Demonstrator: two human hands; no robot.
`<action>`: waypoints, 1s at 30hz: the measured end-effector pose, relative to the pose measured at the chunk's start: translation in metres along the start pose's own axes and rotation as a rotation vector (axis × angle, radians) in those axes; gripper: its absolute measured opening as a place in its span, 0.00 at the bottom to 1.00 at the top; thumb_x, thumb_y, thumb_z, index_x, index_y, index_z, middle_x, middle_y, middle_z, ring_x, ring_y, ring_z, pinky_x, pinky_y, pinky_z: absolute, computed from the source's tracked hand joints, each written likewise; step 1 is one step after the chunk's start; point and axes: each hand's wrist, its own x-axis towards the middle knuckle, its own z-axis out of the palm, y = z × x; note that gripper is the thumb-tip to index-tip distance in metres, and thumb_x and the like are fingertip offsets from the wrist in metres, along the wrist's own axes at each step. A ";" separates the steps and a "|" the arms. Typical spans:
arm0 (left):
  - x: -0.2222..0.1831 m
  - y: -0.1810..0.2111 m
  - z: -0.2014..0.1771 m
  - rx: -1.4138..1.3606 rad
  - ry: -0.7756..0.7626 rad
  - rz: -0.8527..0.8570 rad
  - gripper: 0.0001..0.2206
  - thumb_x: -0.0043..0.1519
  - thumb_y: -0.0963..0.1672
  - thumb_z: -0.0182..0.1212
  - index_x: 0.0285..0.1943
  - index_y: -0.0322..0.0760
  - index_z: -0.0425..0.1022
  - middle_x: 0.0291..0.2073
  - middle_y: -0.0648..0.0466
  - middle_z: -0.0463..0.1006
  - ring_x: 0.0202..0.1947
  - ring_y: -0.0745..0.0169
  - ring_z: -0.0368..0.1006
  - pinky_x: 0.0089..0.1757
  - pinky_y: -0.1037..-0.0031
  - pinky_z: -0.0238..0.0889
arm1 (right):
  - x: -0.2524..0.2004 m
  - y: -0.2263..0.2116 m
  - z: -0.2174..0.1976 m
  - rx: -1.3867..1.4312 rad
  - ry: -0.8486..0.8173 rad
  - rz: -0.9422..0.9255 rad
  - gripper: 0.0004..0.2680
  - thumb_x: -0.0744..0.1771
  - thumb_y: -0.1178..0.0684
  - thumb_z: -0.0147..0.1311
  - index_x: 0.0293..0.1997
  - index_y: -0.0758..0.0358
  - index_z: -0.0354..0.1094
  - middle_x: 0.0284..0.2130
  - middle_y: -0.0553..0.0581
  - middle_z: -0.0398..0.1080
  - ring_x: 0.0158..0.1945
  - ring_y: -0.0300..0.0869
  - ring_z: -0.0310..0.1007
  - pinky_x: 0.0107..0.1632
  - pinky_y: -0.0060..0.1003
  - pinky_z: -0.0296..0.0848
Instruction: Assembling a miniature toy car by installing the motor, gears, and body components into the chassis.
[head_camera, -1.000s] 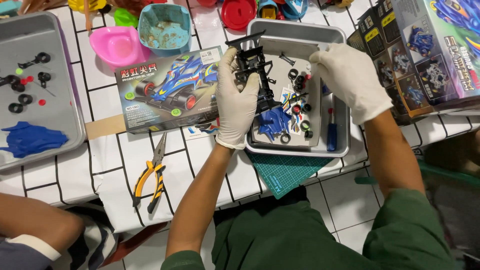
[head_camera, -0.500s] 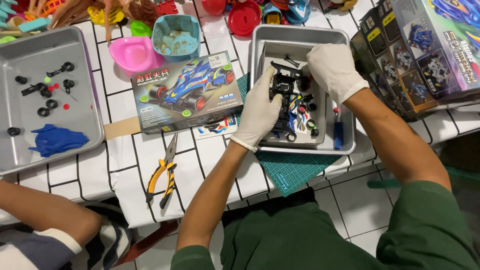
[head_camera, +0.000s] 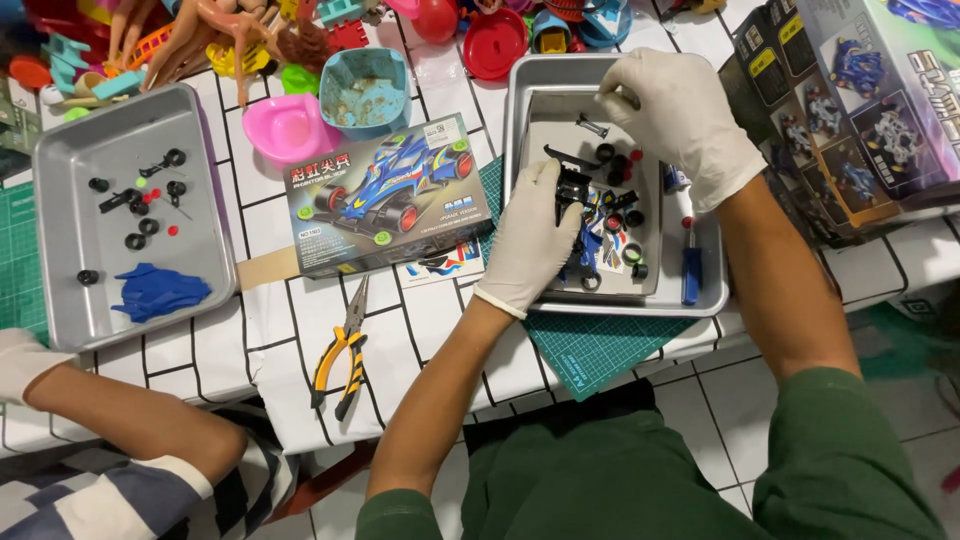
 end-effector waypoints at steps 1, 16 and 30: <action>0.000 0.002 -0.001 0.005 -0.003 -0.001 0.17 0.62 0.41 0.57 0.58 0.25 0.66 0.57 0.35 0.70 0.60 0.38 0.67 0.61 0.59 0.59 | -0.002 -0.004 0.000 0.005 0.002 0.003 0.06 0.67 0.58 0.52 0.40 0.56 0.78 0.37 0.54 0.78 0.34 0.51 0.75 0.38 0.46 0.73; -0.002 0.001 -0.007 0.179 0.243 0.207 0.16 0.67 0.43 0.55 0.62 0.29 0.68 0.51 0.41 0.75 0.54 0.40 0.69 0.55 0.57 0.65 | -0.017 -0.062 -0.037 0.686 -0.115 -0.169 0.01 0.71 0.60 0.58 0.45 0.66 0.74 0.38 0.56 0.74 0.42 0.42 0.73 0.48 0.35 0.71; 0.007 -0.010 -0.010 -0.564 0.302 -0.168 0.04 0.63 0.42 0.65 0.37 0.44 0.75 0.29 0.58 0.77 0.33 0.70 0.74 0.34 0.78 0.67 | -0.029 -0.069 -0.013 0.652 0.042 -0.135 0.05 0.70 0.60 0.63 0.47 0.53 0.78 0.28 0.50 0.65 0.34 0.44 0.71 0.40 0.36 0.69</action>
